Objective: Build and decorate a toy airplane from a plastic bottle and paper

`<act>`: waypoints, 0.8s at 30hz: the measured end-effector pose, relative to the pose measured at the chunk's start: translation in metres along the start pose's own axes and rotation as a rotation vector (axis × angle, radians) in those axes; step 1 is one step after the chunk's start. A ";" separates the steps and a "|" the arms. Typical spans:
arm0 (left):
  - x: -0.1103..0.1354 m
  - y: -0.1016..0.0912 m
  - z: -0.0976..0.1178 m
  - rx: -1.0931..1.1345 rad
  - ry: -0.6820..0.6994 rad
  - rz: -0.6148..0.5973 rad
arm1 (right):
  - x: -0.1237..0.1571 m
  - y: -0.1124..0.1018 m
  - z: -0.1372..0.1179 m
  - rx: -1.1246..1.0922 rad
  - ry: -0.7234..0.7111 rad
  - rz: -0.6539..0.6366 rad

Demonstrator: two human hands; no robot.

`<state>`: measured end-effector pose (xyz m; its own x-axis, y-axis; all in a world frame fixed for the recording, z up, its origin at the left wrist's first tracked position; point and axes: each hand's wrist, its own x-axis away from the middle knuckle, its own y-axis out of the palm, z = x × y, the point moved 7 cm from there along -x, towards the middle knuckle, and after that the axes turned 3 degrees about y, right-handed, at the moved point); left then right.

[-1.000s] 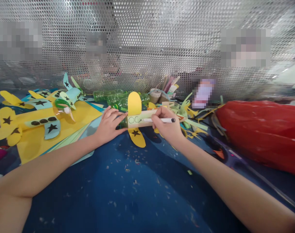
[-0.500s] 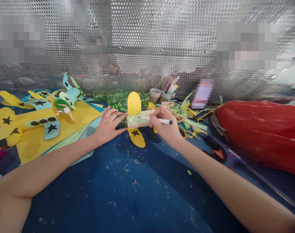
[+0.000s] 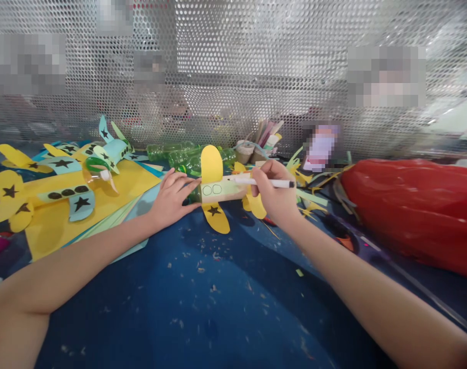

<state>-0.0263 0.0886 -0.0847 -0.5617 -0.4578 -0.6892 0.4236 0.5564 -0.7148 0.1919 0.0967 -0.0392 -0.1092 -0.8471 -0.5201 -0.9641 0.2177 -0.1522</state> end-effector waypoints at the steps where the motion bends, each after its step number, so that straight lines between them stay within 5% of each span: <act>1: 0.000 0.000 0.000 -0.001 0.003 0.003 | -0.001 -0.002 0.000 0.009 0.010 0.012; 24: 0.000 0.000 0.001 -0.031 -0.003 0.003 | 0.001 0.010 0.015 0.030 0.058 -0.106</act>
<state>-0.0258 0.0881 -0.0845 -0.5581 -0.4579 -0.6920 0.4032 0.5792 -0.7085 0.1856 0.1055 -0.0533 -0.0215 -0.8926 -0.4503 -0.9634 0.1388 -0.2293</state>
